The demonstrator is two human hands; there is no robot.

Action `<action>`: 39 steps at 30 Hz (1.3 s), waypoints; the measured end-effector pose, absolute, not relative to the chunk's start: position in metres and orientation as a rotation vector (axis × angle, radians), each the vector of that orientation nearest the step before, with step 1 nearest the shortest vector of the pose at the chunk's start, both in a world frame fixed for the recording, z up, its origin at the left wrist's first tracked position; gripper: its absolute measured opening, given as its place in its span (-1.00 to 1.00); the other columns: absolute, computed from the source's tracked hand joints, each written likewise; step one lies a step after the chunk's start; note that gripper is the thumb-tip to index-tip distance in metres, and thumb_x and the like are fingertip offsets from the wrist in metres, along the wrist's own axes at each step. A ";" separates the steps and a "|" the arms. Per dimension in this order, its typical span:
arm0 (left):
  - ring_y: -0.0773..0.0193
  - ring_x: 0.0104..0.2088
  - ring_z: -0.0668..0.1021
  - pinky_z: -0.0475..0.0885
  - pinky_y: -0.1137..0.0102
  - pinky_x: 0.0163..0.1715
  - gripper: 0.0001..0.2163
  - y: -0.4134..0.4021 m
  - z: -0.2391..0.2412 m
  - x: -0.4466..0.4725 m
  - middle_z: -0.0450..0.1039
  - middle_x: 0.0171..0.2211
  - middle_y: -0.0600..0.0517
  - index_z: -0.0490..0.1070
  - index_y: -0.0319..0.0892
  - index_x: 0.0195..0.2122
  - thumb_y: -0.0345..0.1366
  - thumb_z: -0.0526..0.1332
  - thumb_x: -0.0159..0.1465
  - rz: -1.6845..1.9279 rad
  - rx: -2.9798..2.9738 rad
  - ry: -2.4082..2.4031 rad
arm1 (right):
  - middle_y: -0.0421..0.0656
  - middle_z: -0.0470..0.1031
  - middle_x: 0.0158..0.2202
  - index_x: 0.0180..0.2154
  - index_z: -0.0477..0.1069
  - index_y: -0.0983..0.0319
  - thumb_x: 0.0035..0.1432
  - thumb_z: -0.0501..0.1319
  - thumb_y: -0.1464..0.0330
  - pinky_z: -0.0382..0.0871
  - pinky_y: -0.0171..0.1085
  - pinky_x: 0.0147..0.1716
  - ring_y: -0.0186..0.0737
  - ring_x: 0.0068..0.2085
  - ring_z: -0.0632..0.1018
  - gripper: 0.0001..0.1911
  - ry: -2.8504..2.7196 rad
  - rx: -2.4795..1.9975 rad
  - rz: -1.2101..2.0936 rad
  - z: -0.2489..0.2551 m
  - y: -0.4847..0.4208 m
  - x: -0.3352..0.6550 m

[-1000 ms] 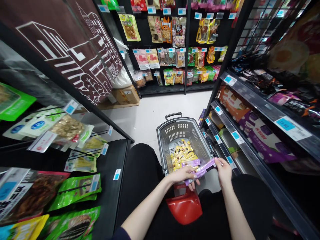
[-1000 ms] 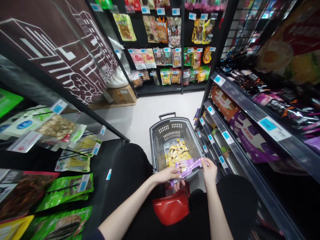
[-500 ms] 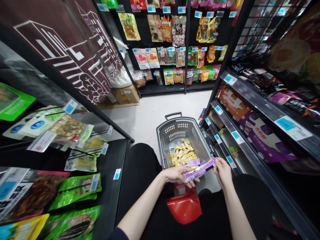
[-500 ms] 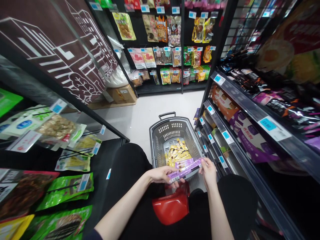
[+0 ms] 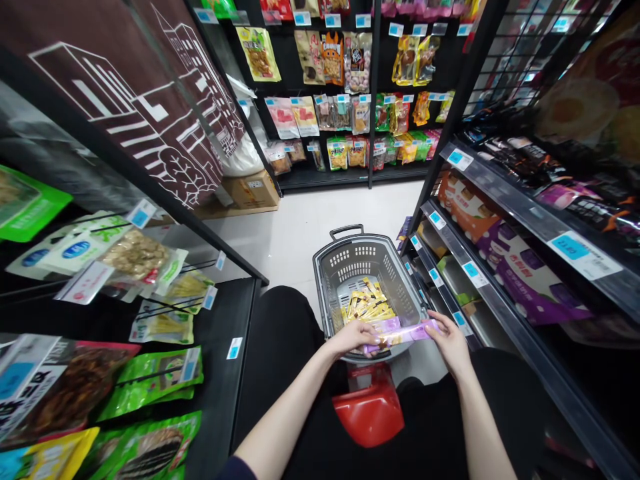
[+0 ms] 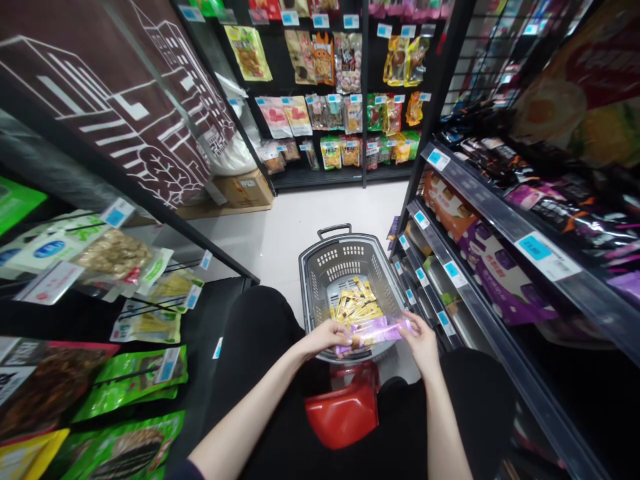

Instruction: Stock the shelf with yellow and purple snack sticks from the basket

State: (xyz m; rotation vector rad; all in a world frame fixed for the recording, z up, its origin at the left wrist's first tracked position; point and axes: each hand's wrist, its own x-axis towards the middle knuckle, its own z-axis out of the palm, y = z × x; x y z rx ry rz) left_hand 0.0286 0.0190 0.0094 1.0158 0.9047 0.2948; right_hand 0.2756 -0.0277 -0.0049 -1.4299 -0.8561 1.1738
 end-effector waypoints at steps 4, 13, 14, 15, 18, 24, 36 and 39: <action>0.31 -0.60 0.48 0.41 0.39 -0.49 -0.71 0.021 0.009 0.033 0.43 -0.66 0.09 0.47 -0.32 -0.51 -0.17 0.36 -0.16 0.424 1.059 1.050 | -0.07 0.57 -0.42 -0.25 0.47 0.31 -0.30 0.40 0.24 0.45 -0.12 -0.28 -0.05 -0.33 0.56 -0.51 -0.714 -1.506 1.138 -0.012 -0.026 0.278; 0.21 -0.41 0.56 0.45 0.27 -0.24 -0.67 0.026 0.007 0.035 0.54 -0.51 0.06 0.48 -0.28 -0.35 -0.27 0.39 -0.17 0.622 0.873 1.056 | -0.13 0.56 -0.48 -0.31 0.48 0.31 -0.34 0.42 0.28 0.48 -0.25 -0.41 -0.19 -0.45 0.55 -0.56 -0.480 -1.411 1.145 -0.024 -0.020 0.278; 0.20 -0.40 0.57 0.45 0.27 -0.22 -0.66 0.027 0.008 0.034 0.54 -0.50 0.05 0.48 -0.28 -0.34 -0.27 0.38 -0.16 0.640 0.865 1.045 | -0.13 0.56 -0.48 -0.32 0.49 0.31 -0.34 0.42 0.28 0.49 -0.25 -0.40 -0.18 -0.44 0.55 -0.56 -0.462 -1.394 1.153 -0.025 -0.020 0.278; 0.19 -0.40 0.57 0.45 0.26 -0.22 -0.66 0.027 0.009 0.033 0.55 -0.50 0.04 0.48 -0.28 -0.34 -0.26 0.38 -0.16 0.661 0.869 1.045 | -0.13 0.56 -0.49 -0.33 0.49 0.31 -0.34 0.41 0.28 0.49 -0.25 -0.40 -0.18 -0.44 0.55 -0.57 -0.447 -1.380 1.160 -0.026 -0.019 0.278; 0.16 -0.43 0.57 0.46 0.25 -0.28 -0.67 0.027 0.012 0.032 0.55 -0.48 -0.01 0.51 -0.31 -0.38 -0.22 0.38 -0.17 0.748 0.944 1.086 | -0.15 0.55 -0.49 -0.35 0.49 0.31 -0.33 0.41 0.27 0.48 -0.29 -0.41 -0.22 -0.44 0.54 -0.60 -0.434 -1.364 1.171 -0.029 -0.017 0.278; 0.12 -0.38 0.57 0.47 0.29 -0.31 -0.63 0.028 0.013 0.031 0.56 -0.38 -0.11 0.52 -0.35 -0.36 -0.16 0.34 -0.12 0.853 1.103 1.162 | -0.20 0.51 -0.50 -0.38 0.46 0.29 -0.33 0.40 0.21 0.47 -0.32 -0.45 -0.30 -0.48 0.52 -0.59 -0.490 -1.353 1.302 -0.043 -0.012 0.272; -0.04 -0.10 0.47 0.31 0.22 -0.11 -0.56 0.027 -0.005 0.017 0.46 -0.15 -0.28 0.35 -0.31 -0.05 -0.36 0.20 0.00 0.010 1.639 1.616 | 0.07 0.48 -0.21 -0.29 0.45 0.32 -0.19 0.16 0.21 0.25 0.01 -0.09 0.08 -0.08 0.44 -0.60 -0.890 -1.886 0.806 -0.061 0.001 0.279; 0.01 -0.15 0.51 0.35 0.29 -0.17 -0.67 0.023 0.003 0.019 0.48 -0.17 -0.21 0.42 -0.22 -0.15 -0.28 0.15 0.03 -0.069 1.729 1.495 | 0.01 0.51 -0.26 -0.30 0.45 0.28 -0.09 0.11 0.23 0.28 -0.05 -0.13 0.01 -0.17 0.48 -0.67 -0.978 -1.913 0.640 -0.023 -0.006 0.292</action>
